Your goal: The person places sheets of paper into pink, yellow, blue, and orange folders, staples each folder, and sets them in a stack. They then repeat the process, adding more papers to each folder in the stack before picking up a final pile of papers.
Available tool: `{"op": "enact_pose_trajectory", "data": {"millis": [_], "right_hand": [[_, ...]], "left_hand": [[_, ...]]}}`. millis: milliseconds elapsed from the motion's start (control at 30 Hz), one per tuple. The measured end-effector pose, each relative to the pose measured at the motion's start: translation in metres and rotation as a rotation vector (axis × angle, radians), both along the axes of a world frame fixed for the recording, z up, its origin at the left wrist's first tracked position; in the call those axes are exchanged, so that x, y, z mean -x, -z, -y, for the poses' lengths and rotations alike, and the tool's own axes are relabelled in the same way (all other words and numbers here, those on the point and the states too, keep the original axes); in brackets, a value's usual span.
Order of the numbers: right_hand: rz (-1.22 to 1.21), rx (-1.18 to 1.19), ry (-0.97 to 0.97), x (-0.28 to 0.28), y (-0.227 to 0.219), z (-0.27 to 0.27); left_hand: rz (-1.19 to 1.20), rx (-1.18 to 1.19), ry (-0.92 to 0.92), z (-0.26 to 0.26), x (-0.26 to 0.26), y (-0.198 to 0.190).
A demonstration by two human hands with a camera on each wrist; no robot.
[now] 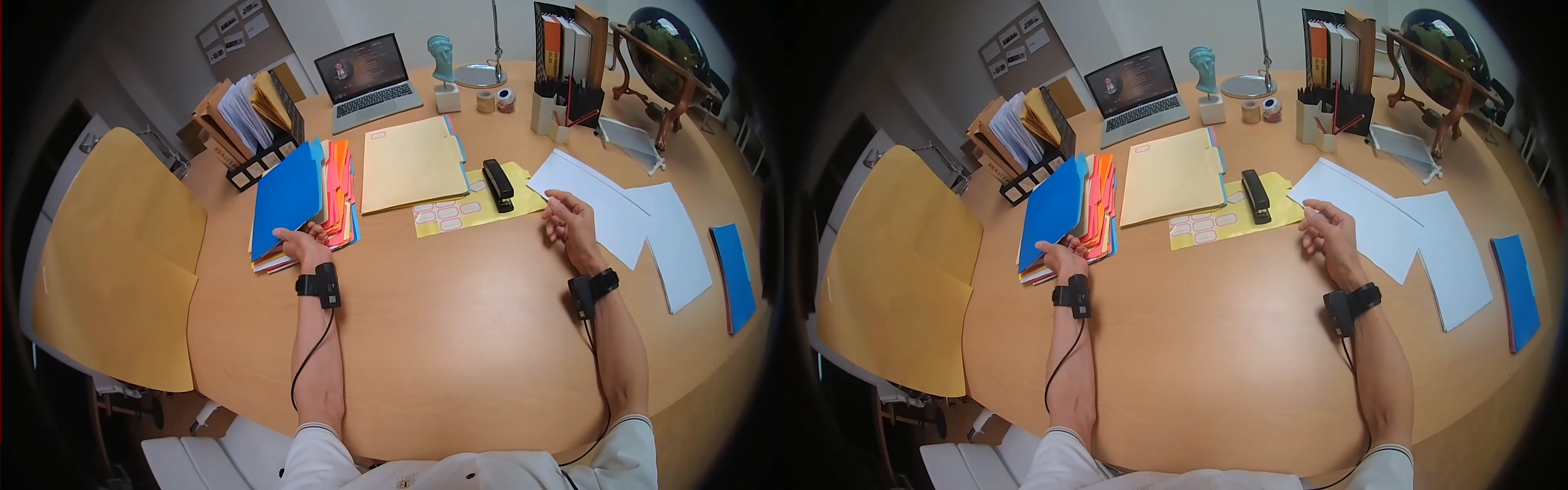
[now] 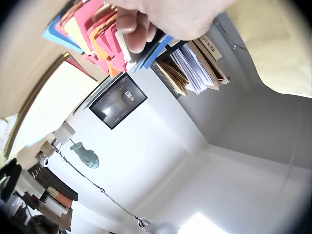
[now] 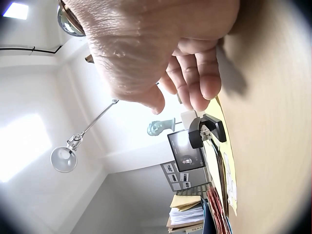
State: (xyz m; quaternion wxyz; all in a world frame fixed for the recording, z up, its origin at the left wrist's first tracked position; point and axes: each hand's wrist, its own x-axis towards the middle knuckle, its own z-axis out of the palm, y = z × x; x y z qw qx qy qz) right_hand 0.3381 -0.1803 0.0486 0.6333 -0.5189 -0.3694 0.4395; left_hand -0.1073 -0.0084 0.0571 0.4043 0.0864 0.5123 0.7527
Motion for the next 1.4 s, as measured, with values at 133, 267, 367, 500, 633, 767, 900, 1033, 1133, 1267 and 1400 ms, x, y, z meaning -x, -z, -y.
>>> {"op": "enact_pose_trajectory", "data": {"millis": [133,267,367,500,633,767,900,1033,1133,1267,1400], "right_hand": [[0.008,0.007,-0.003,-0.001,0.002,-0.001],[0.019,0.015,-0.006,0.001,-0.002,0.0],[0.02,0.018,-0.013,0.002,-0.003,0.001],[0.032,0.021,-0.005,-0.001,0.0,-0.001],[0.034,0.026,-0.009,-0.001,-0.001,0.0],[0.024,0.009,-0.021,-0.002,0.0,0.0],[0.014,0.018,-0.023,-0.003,0.001,-0.001],[0.02,0.015,-0.022,-0.002,0.003,-0.001],[0.026,0.011,-0.022,-0.002,0.002,-0.001],[0.028,0.013,-0.026,-0.001,0.001,0.0],[0.023,0.012,-0.022,-0.002,0.002,-0.001]], "left_hand": [[0.063,-0.074,-0.1,0.017,-0.011,-0.01],[-0.045,-0.272,0.007,0.022,-0.02,-0.011],[-0.142,-0.374,0.101,0.023,-0.043,-0.012],[-1.146,-0.433,0.515,0.029,-0.077,0.004],[-1.754,-0.492,0.552,0.013,-0.079,0.05],[-1.665,-0.393,0.559,0.018,-0.078,0.044],[-1.652,-0.31,0.546,0.019,-0.074,0.042],[-1.616,-0.286,0.502,0.022,-0.076,0.037],[-1.733,-0.338,0.38,0.026,-0.079,0.035],[-1.774,-0.491,0.337,0.018,-0.078,0.045],[-1.745,-0.361,0.446,0.021,-0.076,0.039]]}}
